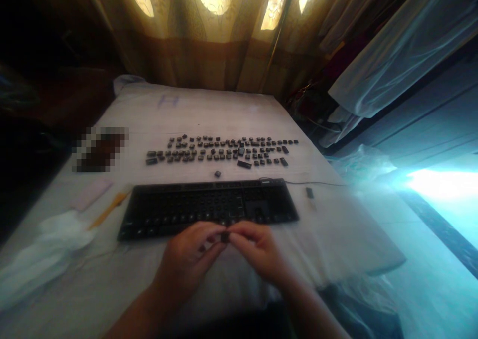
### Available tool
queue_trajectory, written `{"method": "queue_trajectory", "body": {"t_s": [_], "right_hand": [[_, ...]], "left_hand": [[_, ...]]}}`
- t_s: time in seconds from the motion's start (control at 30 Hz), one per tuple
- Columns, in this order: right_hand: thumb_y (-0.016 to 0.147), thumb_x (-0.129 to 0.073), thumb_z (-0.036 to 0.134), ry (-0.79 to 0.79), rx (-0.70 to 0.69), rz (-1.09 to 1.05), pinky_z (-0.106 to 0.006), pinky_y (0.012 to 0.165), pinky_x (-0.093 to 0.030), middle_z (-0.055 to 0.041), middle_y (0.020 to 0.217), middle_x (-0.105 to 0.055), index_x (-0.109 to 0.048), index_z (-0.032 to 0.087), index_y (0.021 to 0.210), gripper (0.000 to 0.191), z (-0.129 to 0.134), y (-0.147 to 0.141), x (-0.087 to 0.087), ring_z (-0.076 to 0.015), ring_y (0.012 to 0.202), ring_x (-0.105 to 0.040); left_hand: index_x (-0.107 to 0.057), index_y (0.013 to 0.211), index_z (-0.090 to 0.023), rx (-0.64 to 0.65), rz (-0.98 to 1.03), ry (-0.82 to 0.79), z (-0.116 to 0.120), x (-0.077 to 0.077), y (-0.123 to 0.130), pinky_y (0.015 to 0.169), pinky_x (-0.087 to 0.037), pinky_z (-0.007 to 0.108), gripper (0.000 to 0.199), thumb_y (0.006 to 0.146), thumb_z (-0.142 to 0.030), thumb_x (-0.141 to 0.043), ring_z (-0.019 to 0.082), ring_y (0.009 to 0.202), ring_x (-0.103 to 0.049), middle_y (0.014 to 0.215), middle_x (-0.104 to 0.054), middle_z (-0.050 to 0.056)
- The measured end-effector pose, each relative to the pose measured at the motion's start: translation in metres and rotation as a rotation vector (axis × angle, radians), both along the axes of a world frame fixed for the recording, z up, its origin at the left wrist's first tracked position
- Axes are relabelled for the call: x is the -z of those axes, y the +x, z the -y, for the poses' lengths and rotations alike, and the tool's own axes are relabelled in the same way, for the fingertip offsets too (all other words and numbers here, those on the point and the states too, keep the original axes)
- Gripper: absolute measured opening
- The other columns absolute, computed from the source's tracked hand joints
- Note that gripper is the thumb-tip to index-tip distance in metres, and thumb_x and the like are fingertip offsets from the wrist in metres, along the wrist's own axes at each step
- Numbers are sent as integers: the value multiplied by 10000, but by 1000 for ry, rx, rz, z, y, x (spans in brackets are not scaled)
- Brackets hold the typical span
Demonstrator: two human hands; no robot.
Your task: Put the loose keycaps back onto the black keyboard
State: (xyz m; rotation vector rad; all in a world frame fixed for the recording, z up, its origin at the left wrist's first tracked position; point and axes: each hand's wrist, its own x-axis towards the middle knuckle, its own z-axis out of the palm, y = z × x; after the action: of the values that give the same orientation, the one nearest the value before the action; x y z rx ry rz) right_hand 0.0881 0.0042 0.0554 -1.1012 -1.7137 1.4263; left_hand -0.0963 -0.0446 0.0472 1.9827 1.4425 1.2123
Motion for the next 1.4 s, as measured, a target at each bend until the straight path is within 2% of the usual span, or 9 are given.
{"method": "queue_trajectory", "body": {"t_s": [0.17,0.4,0.57,0.7,1.2,1.4], "right_hand": [[851,-634,249,95,67,22,-267,656,-519,-44,905,-770,-769,224,954,172,0,5,1,-175,792,-695],[853,-666,209,277,25,22,-251,612,-510,-26,843,-745,-738,227,974,142,-2,6,1,-155,725,-667],[884,-654,198,466,-4,54,-297,697,-537,-28,849,-745,-719,232,1006,143,-3,5,-3,-168,746,-672],[890,-658,184,594,-5,65,-308,717,-538,-31,857,-747,-706,227,1019,145,-3,5,-3,-179,777,-684],[890,-648,191,610,19,88,-316,723,-560,-34,872,-750,-685,239,993,120,-4,4,-1,-187,795,-695],[865,-655,164,606,22,93,-320,728,-566,-35,875,-751,-693,243,1009,169,-6,4,-2,-189,785,-694]], "left_hand": [[-666,1040,-242,-31,47,-57,-3,-3,1,567,-545,177,139,902,-236,-649,102,658,-655,872,-696,-9],[-674,1004,-228,-42,53,-95,-4,-4,0,562,-547,185,107,906,-256,-639,104,640,-654,853,-698,-4],[-671,1025,-236,0,90,-86,-4,-5,1,552,-542,173,123,906,-233,-641,101,653,-654,864,-700,-8],[-672,1027,-235,-20,98,-110,-4,-4,2,540,-537,174,130,899,-234,-648,101,644,-653,856,-705,-10],[-665,1001,-228,-10,90,-115,-5,-2,1,532,-526,177,95,918,-250,-625,109,651,-650,819,-688,-8],[-669,991,-229,-24,86,-119,-6,-3,1,547,-530,184,90,919,-259,-625,110,647,-647,807,-684,-8]]}}
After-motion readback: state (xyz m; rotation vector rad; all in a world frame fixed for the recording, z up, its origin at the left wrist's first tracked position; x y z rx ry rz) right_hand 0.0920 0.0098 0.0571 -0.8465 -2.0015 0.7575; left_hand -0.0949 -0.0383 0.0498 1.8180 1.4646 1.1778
